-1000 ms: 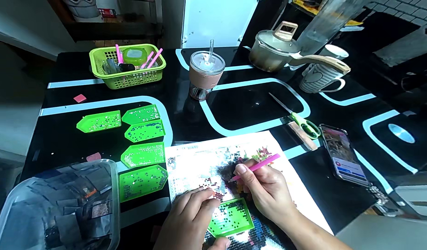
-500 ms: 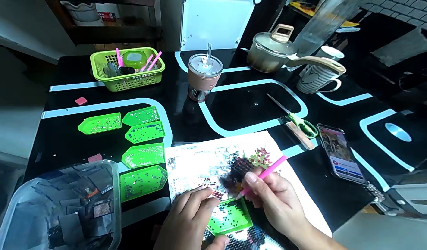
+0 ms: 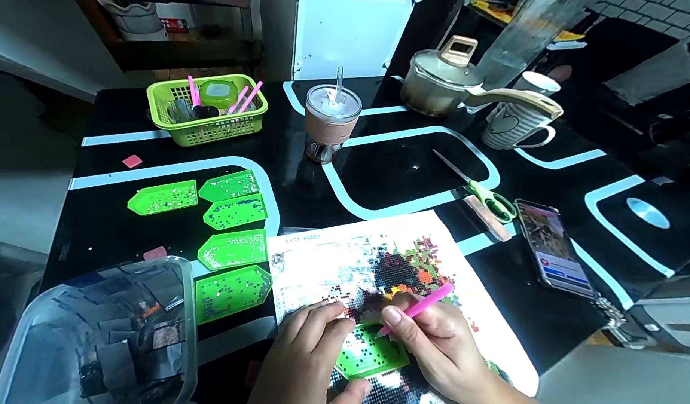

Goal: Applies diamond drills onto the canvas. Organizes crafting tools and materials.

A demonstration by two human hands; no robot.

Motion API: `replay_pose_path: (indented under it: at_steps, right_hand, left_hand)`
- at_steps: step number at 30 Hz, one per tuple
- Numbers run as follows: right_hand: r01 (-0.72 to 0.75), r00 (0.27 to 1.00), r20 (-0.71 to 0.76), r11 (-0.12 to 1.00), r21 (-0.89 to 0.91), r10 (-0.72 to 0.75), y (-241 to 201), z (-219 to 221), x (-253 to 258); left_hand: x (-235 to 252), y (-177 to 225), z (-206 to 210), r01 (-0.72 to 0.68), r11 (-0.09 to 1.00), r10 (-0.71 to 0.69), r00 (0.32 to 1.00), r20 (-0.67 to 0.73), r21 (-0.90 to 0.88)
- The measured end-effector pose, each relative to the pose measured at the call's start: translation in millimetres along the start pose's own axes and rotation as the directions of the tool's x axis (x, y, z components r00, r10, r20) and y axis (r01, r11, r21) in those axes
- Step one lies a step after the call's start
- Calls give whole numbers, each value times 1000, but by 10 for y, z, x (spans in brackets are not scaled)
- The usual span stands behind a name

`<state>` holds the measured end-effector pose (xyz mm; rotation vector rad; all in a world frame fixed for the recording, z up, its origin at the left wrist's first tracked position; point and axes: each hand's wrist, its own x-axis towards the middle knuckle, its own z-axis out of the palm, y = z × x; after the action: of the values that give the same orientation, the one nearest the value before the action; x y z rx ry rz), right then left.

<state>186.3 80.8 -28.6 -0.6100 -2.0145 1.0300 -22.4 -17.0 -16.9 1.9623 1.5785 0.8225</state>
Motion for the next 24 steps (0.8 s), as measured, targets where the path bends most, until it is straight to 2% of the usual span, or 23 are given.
replay_pose_path:
  at_steps: [2, 5, 7, 14, 21, 24]
  right_hand:
    - [-46, 999, -21, 997, 62, 47, -6, -6, 11]
    - [-234, 959, -115, 953, 193, 258, -32, -52, 101]
    - [-298, 930, -166, 938, 176, 327, -12, -93, 197]
    - [-207, 968, -147, 978, -10, 204, 98, -92, 298]
    - [-142, 983, -125, 987, -73, 132, 121, -77, 284]
    - [-100, 990, -114, 983, -155, 83, 113, -66, 279]
  left_hand:
    - [0, 4, 0, 4, 1000, -4, 1000, -2, -6]
    - [-2, 0, -3, 7, 1000, -6, 1000, 2, -17]
    - [-1, 1, -7, 6, 1000, -6, 1000, 7, -16]
    - [-1, 10, -15, 16, 1000, -16, 1000, 15, -15]
    - [0, 12, -20, 20, 1000, -20, 999, 26, -12]
    - [-1, 16, -20, 24, 1000, -23, 999, 26, -16]
